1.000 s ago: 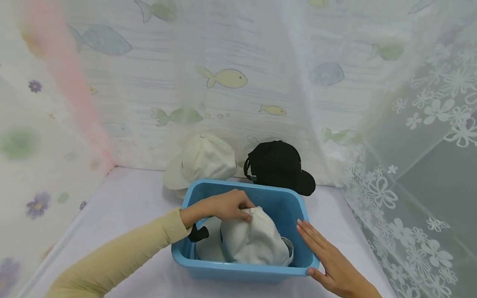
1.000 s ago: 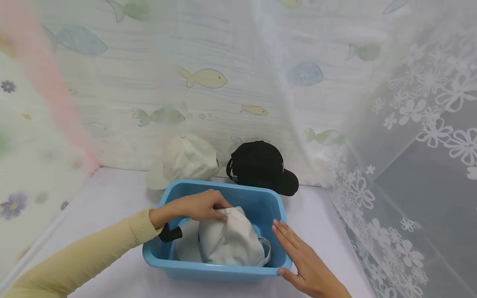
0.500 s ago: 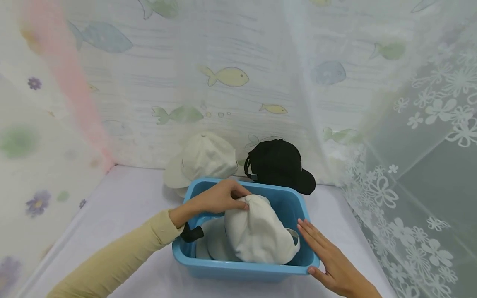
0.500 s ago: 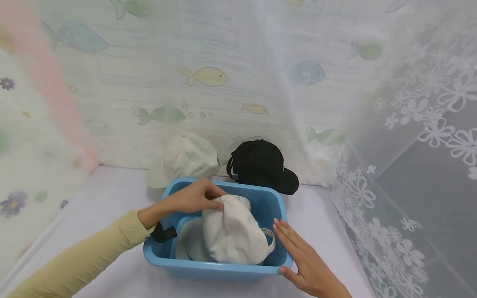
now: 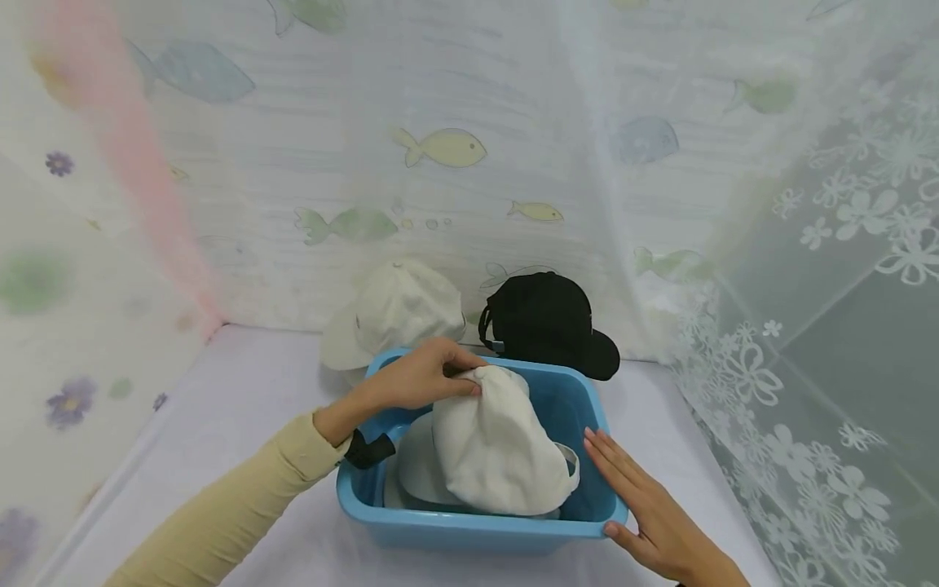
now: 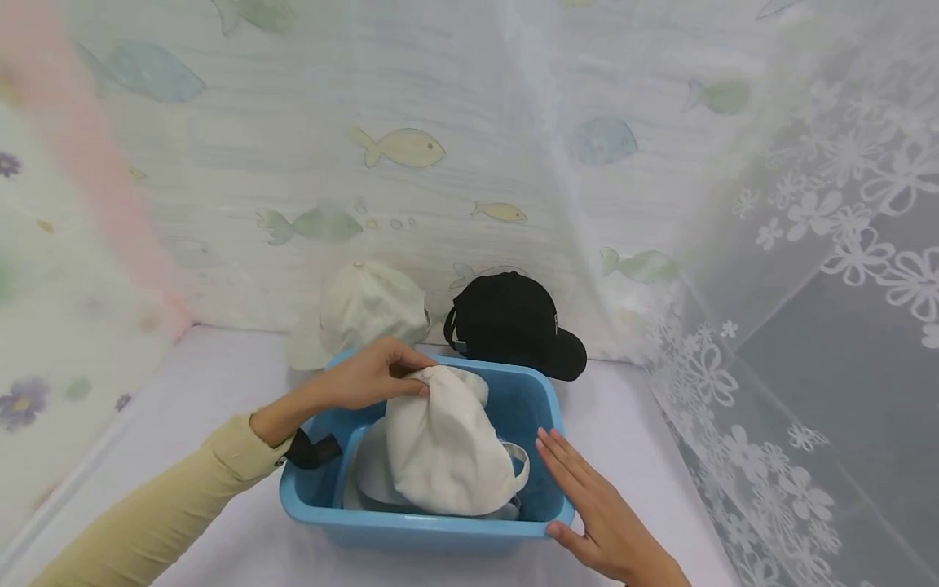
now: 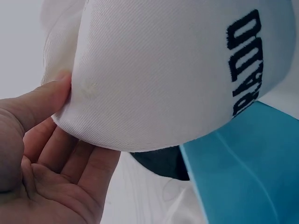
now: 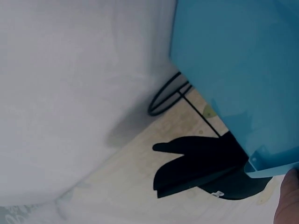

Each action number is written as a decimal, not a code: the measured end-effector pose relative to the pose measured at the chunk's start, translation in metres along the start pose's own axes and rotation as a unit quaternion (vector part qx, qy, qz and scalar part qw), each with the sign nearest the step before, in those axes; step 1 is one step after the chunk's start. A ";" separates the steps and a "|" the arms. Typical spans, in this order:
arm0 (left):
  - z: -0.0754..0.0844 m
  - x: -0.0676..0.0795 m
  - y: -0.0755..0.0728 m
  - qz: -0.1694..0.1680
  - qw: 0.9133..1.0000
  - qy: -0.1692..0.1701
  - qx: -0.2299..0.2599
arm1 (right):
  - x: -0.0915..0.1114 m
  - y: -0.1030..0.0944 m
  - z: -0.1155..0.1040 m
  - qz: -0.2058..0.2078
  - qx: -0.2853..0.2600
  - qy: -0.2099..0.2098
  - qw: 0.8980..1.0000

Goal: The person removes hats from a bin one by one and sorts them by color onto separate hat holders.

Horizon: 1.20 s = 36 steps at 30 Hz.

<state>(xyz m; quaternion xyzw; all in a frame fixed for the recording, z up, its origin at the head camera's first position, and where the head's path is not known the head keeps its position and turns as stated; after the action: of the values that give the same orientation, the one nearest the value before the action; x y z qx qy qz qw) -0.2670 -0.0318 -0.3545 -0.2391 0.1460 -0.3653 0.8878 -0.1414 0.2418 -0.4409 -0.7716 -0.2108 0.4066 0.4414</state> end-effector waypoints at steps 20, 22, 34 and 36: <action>0.071 0.026 -0.071 0.084 0.996 0.010 -0.019 | 0.000 0.000 0.000 0.005 0.005 0.005 1.000; 0.078 0.026 -0.079 0.090 0.995 0.012 -0.029 | 0.000 -0.001 0.000 0.005 0.004 0.004 1.000; 0.090 0.026 -0.128 0.133 0.987 0.023 -0.087 | -0.005 -0.002 -0.004 0.018 0.021 -0.050 0.998; 0.088 0.027 -0.137 0.136 0.987 0.022 -0.078 | -0.005 -0.002 -0.006 0.022 0.026 -0.059 0.998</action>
<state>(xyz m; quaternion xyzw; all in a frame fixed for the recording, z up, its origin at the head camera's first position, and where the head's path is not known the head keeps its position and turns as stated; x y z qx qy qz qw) -0.2897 -0.1077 -0.2100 -0.2777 0.2251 -0.2341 0.9041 -0.1400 0.2362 -0.4353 -0.7386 -0.2089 0.4666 0.4394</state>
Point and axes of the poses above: each hand's wrist, its own x-axis away from the middle knuckle, its own y-axis out of the palm, z = x × y, the point moved 7 cm from there along -x, towards the middle knuckle, and after that the axes turned 9 degrees about -y, right-handed, at the moved point
